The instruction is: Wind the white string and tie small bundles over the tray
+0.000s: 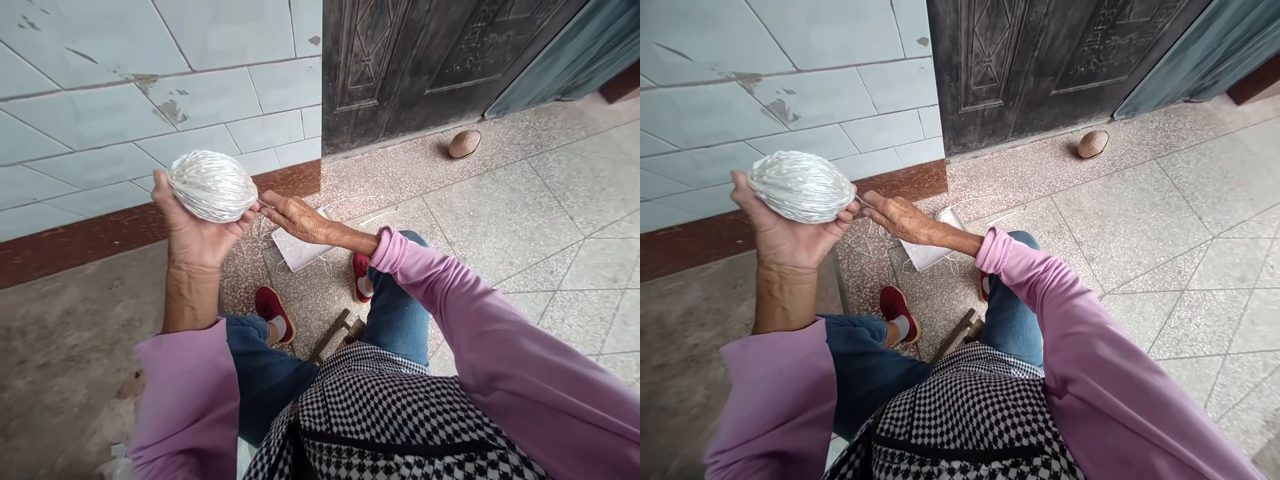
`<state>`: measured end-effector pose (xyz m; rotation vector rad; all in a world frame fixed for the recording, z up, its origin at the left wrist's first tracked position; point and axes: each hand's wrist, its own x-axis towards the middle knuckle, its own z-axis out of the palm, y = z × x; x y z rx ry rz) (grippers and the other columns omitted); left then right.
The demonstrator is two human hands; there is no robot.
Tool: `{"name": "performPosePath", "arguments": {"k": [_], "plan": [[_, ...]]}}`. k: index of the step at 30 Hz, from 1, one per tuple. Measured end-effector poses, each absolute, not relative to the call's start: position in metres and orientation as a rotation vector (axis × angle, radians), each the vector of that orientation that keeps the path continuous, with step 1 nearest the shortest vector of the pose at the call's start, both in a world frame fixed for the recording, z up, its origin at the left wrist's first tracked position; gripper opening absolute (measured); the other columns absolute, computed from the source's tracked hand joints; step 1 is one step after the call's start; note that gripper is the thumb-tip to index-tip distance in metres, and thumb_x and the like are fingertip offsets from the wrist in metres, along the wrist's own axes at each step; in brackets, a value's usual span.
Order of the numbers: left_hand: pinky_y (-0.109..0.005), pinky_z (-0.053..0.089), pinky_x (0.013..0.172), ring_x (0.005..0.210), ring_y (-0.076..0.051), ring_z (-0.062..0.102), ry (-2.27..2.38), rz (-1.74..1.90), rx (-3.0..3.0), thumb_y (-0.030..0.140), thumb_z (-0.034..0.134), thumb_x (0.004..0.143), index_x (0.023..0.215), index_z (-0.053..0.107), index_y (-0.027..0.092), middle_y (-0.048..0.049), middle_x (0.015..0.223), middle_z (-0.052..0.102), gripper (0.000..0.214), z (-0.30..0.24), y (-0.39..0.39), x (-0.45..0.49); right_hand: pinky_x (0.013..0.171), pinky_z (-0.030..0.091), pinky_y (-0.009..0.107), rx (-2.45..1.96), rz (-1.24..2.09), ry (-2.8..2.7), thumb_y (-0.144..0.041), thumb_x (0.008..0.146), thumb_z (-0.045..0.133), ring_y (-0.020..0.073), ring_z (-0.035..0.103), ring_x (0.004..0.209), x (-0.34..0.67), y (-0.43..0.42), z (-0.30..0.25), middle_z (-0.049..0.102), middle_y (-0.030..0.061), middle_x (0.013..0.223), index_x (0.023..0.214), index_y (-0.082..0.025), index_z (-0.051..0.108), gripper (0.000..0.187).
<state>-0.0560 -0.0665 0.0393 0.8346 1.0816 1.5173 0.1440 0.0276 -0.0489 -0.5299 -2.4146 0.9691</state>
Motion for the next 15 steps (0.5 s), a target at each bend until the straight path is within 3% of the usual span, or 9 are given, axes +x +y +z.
{"name": "performPosePath", "arguments": {"k": [4,11,15], "plan": [[-0.039,0.064,0.058,0.095,-0.036,0.081,1.137,1.485,0.848,0.112,0.093,0.071,0.136,0.082,0.025,-0.0217,0.127,0.081,0.109,0.038,-0.067,-0.067,0.102,0.053,0.038,-0.652,0.996,-2.404,-0.041,0.144,0.043,0.0247,0.068,0.1,0.159,0.029,-0.021,0.073,0.0057,0.111,0.127,-0.024,0.063,0.031],[-0.045,0.072,0.073,0.119,-0.042,0.081,1.23,1.558,0.858,0.111,0.094,0.073,0.134,0.074,0.028,-0.0221,0.142,0.082,0.105,0.017,-0.057,-0.064,0.095,0.048,0.037,-0.738,0.942,-2.583,-0.027,0.139,0.052,0.0241,0.065,0.096,0.165,0.023,0.0,0.077,0.0078,0.109,0.113,-0.024,0.067,0.03],[-0.045,0.07,0.08,0.116,-0.036,0.079,1.503,1.678,0.828,0.102,0.096,0.073,0.127,0.067,0.027,-0.0148,0.13,0.078,0.097,-0.007,-0.04,-0.068,0.088,0.045,0.037,-0.541,0.972,-2.671,-0.028,0.14,0.052,0.0239,0.062,0.089,0.162,-0.002,-0.001,0.071,0.0044,0.1,0.114,-0.023,0.067,0.03]]}}
